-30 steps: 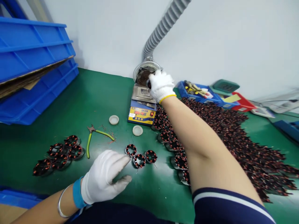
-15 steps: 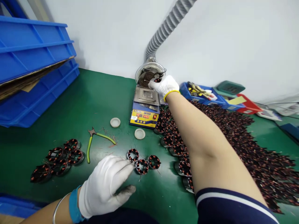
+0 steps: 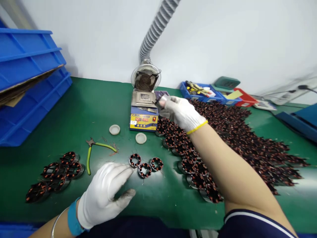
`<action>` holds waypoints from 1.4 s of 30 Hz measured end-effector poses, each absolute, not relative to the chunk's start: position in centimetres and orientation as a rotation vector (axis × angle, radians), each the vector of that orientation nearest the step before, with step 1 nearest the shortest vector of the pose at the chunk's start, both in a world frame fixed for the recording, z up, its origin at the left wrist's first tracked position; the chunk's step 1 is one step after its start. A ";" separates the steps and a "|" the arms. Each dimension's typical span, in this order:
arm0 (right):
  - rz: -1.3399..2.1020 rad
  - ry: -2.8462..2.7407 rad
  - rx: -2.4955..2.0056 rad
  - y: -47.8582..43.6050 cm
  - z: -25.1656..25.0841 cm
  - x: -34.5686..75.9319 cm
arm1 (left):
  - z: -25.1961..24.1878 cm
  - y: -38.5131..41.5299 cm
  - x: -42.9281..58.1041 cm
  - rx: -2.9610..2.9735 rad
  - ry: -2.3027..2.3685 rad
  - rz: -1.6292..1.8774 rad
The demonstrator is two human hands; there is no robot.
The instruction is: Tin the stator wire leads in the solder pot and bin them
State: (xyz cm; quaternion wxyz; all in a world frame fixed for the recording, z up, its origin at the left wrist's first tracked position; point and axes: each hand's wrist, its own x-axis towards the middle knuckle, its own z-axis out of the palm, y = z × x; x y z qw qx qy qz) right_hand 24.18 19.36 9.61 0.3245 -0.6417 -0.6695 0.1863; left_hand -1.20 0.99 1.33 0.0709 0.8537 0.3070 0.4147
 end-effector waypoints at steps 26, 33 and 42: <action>-0.325 -2.074 -1.915 -4.0 -3.1 28.7 | 0.4 0.8 -1.2 2.628 0.874 1.046; -0.400 -2.101 -2.021 -3.5 -5.1 29.6 | 0.5 0.6 -0.8 2.603 0.872 1.080; -0.040 -1.960 -1.557 -3.5 -0.9 26.3 | 0.2 0.1 -0.2 1.687 1.137 0.968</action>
